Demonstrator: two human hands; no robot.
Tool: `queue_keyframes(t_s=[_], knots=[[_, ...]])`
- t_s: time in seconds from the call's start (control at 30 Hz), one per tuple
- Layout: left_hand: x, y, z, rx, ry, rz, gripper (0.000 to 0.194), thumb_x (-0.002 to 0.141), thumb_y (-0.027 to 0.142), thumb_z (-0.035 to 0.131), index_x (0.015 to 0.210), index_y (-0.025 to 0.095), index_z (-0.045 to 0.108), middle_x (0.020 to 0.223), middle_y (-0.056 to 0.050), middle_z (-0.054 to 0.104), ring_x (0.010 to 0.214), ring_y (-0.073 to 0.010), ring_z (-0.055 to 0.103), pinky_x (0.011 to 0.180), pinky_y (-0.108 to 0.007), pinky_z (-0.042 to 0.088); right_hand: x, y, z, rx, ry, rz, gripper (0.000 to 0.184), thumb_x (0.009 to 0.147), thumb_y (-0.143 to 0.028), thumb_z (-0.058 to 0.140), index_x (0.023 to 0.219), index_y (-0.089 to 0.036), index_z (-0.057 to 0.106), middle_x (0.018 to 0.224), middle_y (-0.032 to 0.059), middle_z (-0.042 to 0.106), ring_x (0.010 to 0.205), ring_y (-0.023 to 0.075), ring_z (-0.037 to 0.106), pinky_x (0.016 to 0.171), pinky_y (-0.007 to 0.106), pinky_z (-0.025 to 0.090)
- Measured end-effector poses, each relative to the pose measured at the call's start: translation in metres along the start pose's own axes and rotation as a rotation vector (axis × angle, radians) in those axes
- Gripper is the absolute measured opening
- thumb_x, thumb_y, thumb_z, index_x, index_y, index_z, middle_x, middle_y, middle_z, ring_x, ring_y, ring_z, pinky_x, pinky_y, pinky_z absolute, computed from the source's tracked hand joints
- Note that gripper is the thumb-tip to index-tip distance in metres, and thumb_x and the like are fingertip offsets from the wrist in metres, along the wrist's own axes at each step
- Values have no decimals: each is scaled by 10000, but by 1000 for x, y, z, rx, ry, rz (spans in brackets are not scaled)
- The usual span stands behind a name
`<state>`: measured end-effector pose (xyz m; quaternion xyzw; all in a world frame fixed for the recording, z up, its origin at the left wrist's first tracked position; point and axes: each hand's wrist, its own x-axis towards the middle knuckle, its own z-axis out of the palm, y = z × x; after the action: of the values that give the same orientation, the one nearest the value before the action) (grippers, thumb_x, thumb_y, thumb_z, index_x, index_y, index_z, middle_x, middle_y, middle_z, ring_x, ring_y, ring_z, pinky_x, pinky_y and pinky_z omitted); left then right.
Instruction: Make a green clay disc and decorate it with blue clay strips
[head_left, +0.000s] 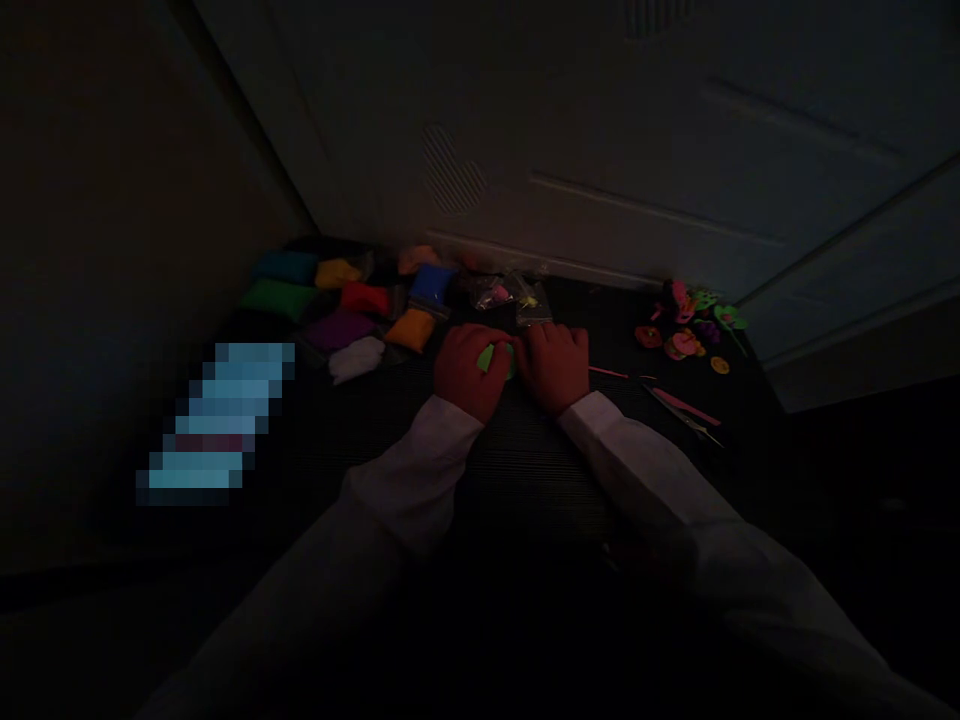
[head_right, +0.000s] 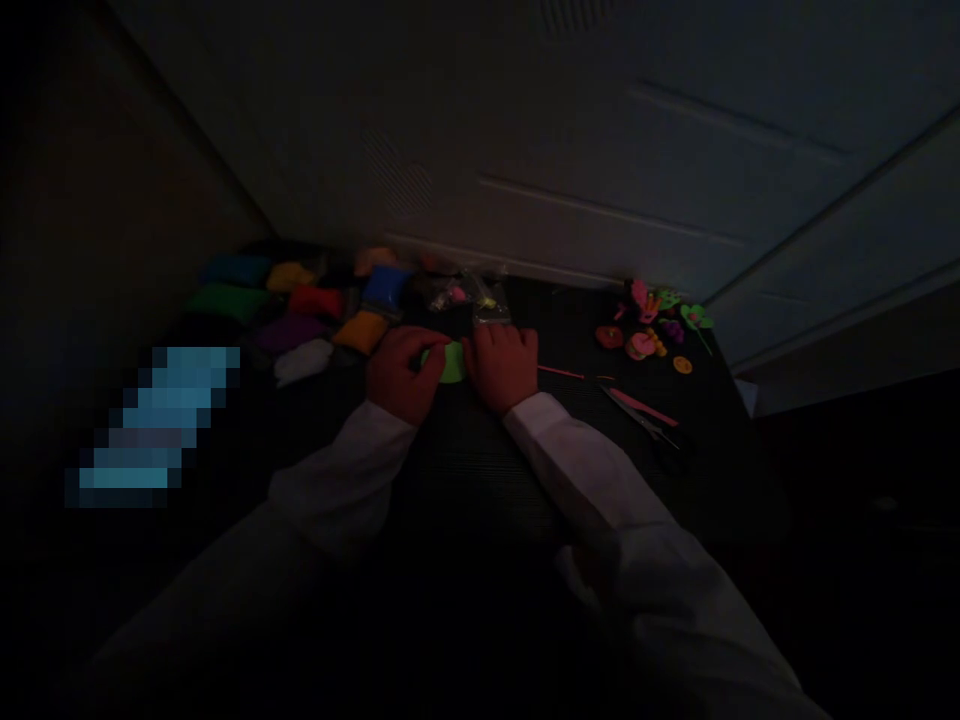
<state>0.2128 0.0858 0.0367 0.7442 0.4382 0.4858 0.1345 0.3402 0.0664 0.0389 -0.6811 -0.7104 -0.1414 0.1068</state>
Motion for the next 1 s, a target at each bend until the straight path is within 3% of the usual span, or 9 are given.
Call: queue_keyframes(t_s=[0.23,0.43,0.7,0.8,1.0], knots=[[0,-1,1,-15,22,2,128,742,168,491,784,167,612,812,-29,614,796,-153,551,731,-286,444,-20,4,-6,25,-8,-14,304,867,-370,303,816,-168,525,819,82,593,815,216,486,743,358,236],[1,-8,0,-15,67,-35,121,733,166,507,776,164,621,798,-28,618,759,-145,552,697,-272,442,-3,4,-1,49,56,55,297,865,-375,317,816,-167,523,838,83,603,818,215,502,744,357,242],[8,-21,-1,-101,198,-208,120,724,174,511,749,189,627,723,10,592,671,-114,535,622,-239,430,13,44,-34,218,293,233,375,889,-404,217,797,-173,498,744,47,576,720,172,516,646,306,258],[8,-20,0,-118,180,-232,118,716,180,517,744,181,633,711,7,581,665,-115,533,605,-236,423,12,42,-32,180,256,171,324,885,-382,268,802,-178,505,761,41,582,743,174,515,671,312,254],[7,-18,-1,-109,151,-260,129,721,179,505,747,177,631,725,9,587,693,-115,536,638,-234,424,0,19,-2,104,93,84,280,873,-351,313,815,-174,522,808,53,605,795,187,516,723,328,251]])
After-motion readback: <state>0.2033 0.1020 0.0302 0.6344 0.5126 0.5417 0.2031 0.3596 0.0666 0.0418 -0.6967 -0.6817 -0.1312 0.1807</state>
